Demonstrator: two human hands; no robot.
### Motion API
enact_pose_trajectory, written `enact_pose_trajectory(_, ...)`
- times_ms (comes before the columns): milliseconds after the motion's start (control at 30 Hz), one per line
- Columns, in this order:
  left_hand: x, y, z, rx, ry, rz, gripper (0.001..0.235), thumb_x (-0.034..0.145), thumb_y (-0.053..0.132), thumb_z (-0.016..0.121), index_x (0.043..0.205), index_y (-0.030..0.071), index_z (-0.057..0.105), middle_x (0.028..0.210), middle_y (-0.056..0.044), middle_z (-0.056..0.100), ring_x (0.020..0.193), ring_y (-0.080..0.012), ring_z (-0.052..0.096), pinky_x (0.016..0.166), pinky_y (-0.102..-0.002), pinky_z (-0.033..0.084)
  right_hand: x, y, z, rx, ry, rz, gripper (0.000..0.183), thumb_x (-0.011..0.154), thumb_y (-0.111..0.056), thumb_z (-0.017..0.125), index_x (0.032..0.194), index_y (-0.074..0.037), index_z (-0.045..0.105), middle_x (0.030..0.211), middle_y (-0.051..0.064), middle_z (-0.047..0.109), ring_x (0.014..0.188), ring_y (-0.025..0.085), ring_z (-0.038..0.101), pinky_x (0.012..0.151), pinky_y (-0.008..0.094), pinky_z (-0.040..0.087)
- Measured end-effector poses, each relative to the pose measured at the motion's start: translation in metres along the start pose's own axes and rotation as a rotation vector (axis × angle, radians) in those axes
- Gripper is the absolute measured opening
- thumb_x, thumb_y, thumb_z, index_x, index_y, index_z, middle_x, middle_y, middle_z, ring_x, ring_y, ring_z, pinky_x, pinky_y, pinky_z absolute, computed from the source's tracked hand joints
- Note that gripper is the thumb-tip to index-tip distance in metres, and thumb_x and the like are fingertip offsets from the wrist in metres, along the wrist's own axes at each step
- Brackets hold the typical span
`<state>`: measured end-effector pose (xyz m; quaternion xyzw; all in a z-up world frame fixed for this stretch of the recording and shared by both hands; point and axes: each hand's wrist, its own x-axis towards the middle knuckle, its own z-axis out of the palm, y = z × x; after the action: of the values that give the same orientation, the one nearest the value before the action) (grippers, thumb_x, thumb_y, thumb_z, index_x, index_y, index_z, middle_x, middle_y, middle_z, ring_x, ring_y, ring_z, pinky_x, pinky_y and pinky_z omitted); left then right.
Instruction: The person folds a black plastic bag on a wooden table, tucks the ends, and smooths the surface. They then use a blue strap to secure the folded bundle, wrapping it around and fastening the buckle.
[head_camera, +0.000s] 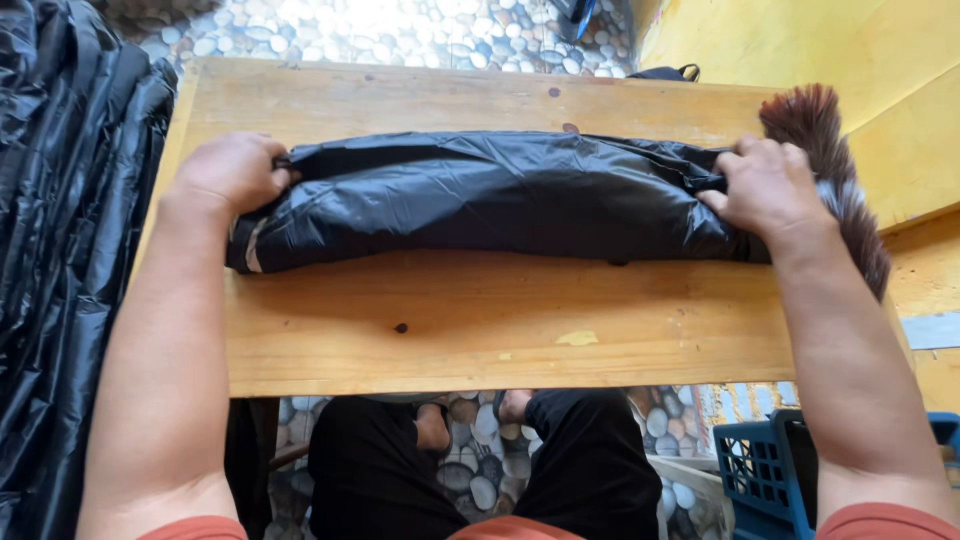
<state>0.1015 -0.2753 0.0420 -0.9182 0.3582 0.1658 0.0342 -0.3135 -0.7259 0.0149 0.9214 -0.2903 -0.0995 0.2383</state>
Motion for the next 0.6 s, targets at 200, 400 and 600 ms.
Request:
enact_pose_trajectory(200,0.049,-0.006,0.053,0.316,0.342,0.109,0.063,0.082,-0.006,0.045,0.143,0.008,0.052,0.152,-0.028,0.047,0.145,-0.0441,0.04,0.122,-0.068,0.012,0.004,-0.013,0.031,0.519,0.301,-0.269,0.066,0.081,-0.01,0.058,0.145,-0.027,0.064,0.15,0.011,0.059,0.127,0.034,0.058,0.113,0.046,0.039)
enact_pose_trajectory(400,0.009,0.049,0.02,-0.213,0.589,0.424,0.056,0.102,0.041,0.046,0.151,0.014,0.053,0.143,-0.019,0.059,0.134,-0.0406,0.054,0.115,-0.064,0.027,0.012,-0.013,0.068,0.444,0.296,-0.184,0.058,0.092,-0.022,0.053,0.146,-0.042,0.058,0.156,0.004,0.054,0.141,0.035,0.052,0.116,0.054,0.041)
enact_pose_trajectory(600,-0.017,0.161,0.017,-0.103,0.526,0.611,0.092,0.087,0.086,0.052,0.121,0.002,0.069,0.136,-0.022,0.063,0.131,-0.041,0.057,0.113,-0.06,0.037,0.014,-0.01,0.072,0.504,0.323,-0.183,0.054,0.094,-0.024,0.052,0.145,-0.038,0.061,0.152,0.001,0.057,0.136,0.031,0.056,0.113,0.049,0.043)
